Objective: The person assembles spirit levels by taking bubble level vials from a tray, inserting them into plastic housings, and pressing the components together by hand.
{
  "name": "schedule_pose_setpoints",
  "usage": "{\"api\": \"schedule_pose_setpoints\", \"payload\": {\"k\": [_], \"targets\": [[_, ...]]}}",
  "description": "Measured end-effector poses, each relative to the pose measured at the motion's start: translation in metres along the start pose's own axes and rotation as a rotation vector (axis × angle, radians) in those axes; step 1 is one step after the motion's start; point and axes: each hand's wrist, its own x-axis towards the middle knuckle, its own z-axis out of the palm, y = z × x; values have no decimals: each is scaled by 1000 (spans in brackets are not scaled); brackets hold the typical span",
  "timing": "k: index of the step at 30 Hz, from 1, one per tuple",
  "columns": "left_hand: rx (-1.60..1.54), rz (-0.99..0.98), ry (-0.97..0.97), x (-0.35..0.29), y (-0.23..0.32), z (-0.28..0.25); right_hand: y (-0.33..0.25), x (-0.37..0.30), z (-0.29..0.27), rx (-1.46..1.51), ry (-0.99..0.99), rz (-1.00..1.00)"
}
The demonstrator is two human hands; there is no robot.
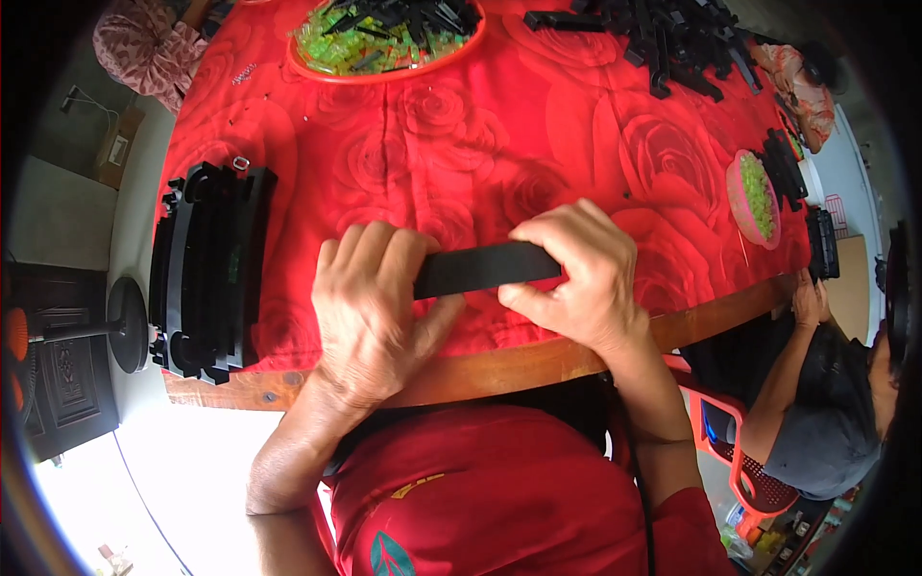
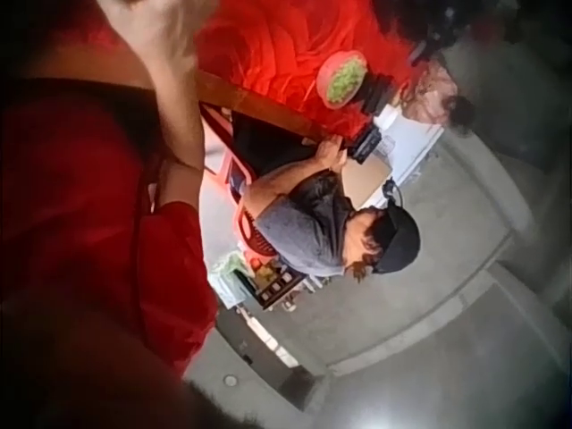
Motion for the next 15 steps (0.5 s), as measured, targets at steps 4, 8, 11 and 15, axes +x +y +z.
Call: {"api": "schedule_pose_setpoints", "payload": {"k": [4,8,11,15], "targets": [[-418,-324,-229,7,-2,-17,-6,2,-16,319,-264,257],[-520,-413,-385,9,-10,-21,-4,3,-15,569,-394,423],[-493,-446,-444,9,-9,-19,-6,7,-16,565,-452,516],[-460,-412,-426,6,-8,-12,-6,7,-17,405,-544,517]]}}
